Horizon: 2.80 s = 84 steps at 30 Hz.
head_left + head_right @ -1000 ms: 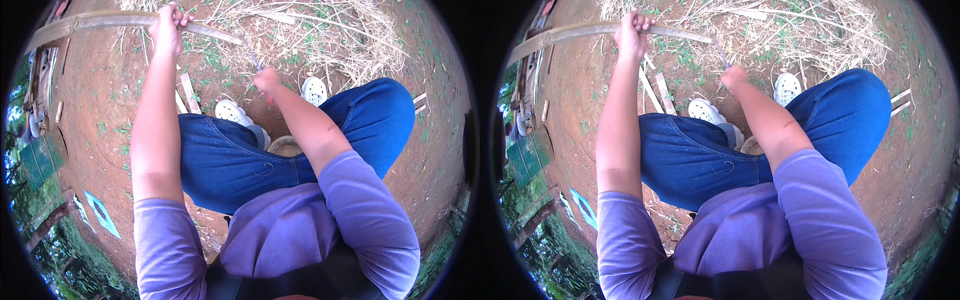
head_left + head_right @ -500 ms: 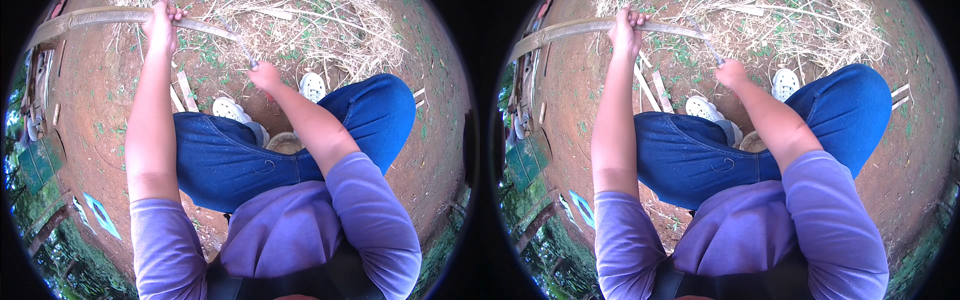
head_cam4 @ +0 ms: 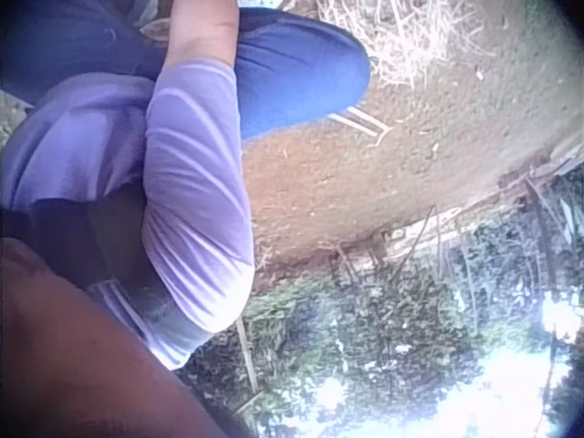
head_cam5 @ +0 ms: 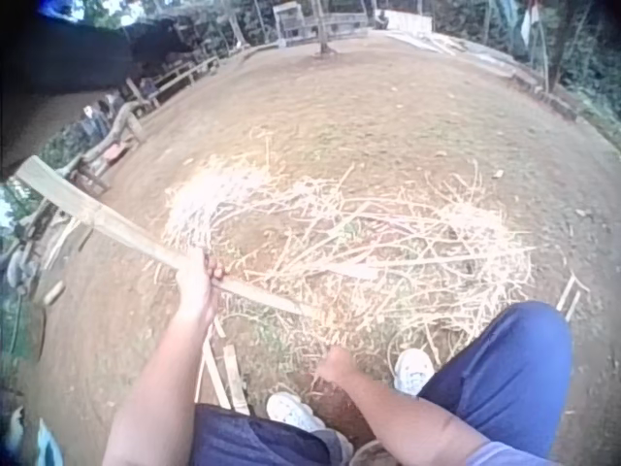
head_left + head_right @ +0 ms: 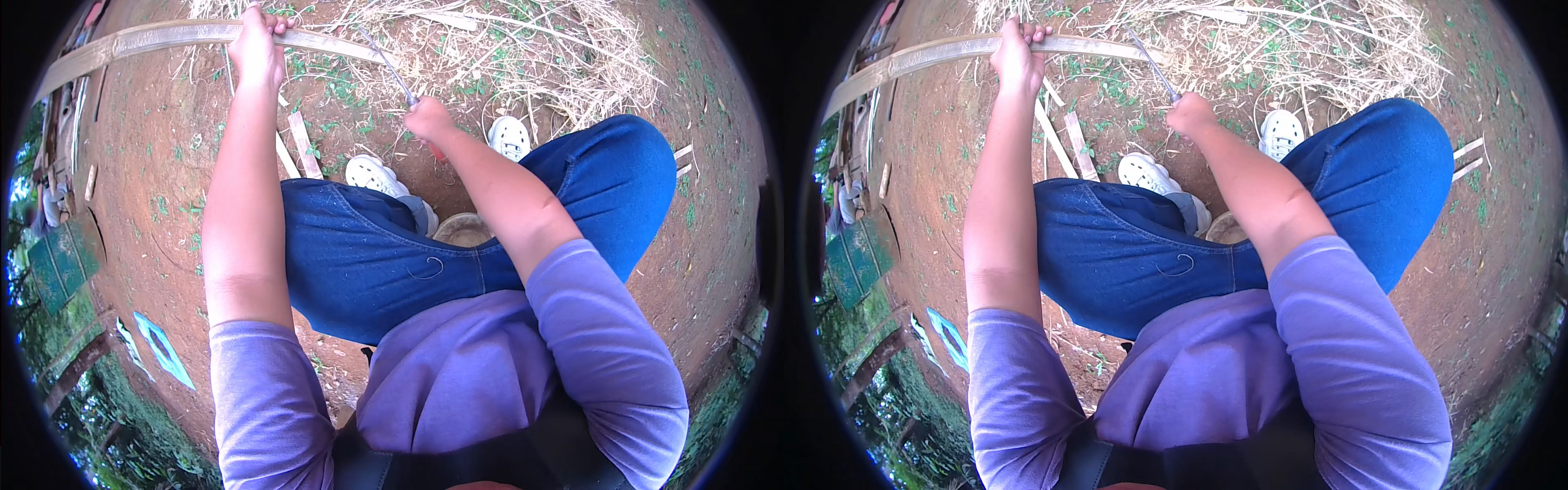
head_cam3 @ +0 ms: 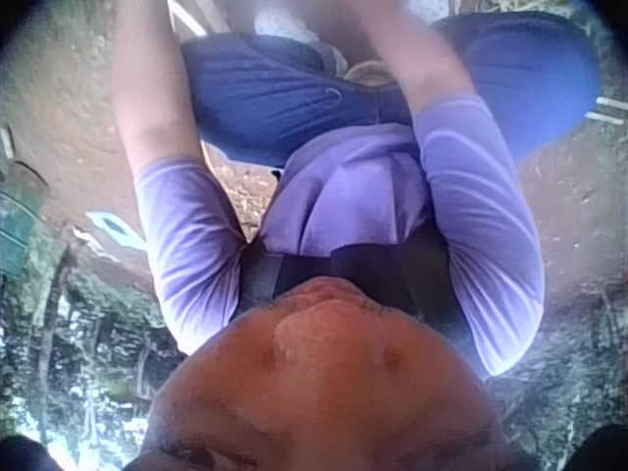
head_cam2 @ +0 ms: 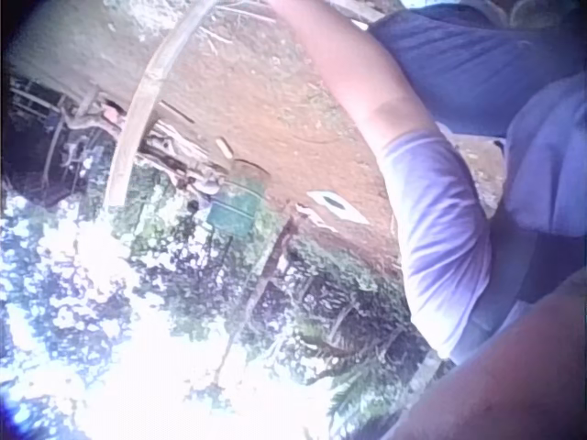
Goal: The person shaves and smooths a long piece of bamboo using a machete, removing thin layers while holding the bamboo in their left hand.
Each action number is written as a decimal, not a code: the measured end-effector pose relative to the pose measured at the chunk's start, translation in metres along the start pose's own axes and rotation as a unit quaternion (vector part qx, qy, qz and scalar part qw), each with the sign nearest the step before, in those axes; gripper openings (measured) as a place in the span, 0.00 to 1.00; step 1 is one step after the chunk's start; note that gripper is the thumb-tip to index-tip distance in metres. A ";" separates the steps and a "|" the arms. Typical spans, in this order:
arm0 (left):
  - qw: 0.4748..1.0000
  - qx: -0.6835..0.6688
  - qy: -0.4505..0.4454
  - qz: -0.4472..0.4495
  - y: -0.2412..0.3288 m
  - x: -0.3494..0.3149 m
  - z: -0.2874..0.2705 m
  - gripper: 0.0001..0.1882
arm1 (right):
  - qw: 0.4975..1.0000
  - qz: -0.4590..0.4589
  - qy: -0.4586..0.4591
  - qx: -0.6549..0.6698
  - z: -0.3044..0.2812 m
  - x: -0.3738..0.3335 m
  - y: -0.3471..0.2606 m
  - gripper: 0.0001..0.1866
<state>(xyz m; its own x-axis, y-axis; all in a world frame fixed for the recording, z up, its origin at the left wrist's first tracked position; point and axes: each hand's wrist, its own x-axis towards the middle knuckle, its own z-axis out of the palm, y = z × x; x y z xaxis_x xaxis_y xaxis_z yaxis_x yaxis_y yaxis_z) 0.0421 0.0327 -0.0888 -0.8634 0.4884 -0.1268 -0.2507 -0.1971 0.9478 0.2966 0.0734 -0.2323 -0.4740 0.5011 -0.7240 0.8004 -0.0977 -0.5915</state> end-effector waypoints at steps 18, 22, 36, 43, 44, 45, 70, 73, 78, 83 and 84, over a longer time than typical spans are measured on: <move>0.997 -0.016 -0.059 0.048 -0.021 0.021 -0.007 0.13 | 0.999 -0.004 0.001 0.046 0.009 0.009 0.004 0.13; 0.995 -0.042 -0.082 0.029 -0.018 0.023 -0.019 0.13 | 0.998 -0.005 -0.061 0.012 -0.012 0.008 -0.013 0.12; 0.996 -0.010 -0.092 0.013 -0.011 0.011 -0.006 0.17 | 0.985 -0.161 0.056 -0.014 0.006 -0.014 -0.025 0.11; 0.993 -0.006 -0.120 0.008 -0.013 0.010 -0.001 0.15 | 0.988 -0.043 -0.088 -0.115 -0.006 0.022 0.001 0.11; 0.993 -0.009 -0.119 0.009 -0.011 0.007 -0.005 0.15 | 0.995 -0.054 -0.069 -0.047 -0.003 0.008 -0.017 0.11; 0.995 0.003 -0.102 0.011 -0.009 0.007 -0.003 0.14 | 0.996 -0.072 -0.044 0.021 -0.002 -0.007 -0.040 0.12; 0.989 0.039 -0.146 0.005 -0.012 0.004 0.018 0.14 | 0.981 -0.148 0.118 -0.038 0.013 0.011 0.035 0.10; 0.988 0.022 -0.150 -0.006 -0.018 0.009 0.000 0.14 | 0.994 0.105 -0.001 0.009 0.000 0.022 0.084 0.12; 0.990 0.024 -0.135 -0.013 -0.016 0.015 -0.002 0.15 | 0.983 0.125 -0.039 0.131 -0.009 0.015 0.072 0.14; 0.996 0.043 0.006 0.072 -0.014 0.024 -0.002 0.16 | 0.973 0.093 -0.042 0.207 -0.006 0.002 0.059 0.14; 0.994 0.041 0.028 0.095 -0.012 0.022 0.003 0.16 | 0.973 0.079 -0.034 0.216 -0.006 0.006 0.061 0.14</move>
<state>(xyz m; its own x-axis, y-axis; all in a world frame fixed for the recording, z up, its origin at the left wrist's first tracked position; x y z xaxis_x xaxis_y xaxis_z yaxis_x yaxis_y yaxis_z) 0.0274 0.0486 -0.1022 -0.9151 0.4010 0.0430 -0.0460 -0.2097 0.9767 0.3446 0.0756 -0.2701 -0.3925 0.3948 -0.8307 0.6434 -0.5277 -0.5547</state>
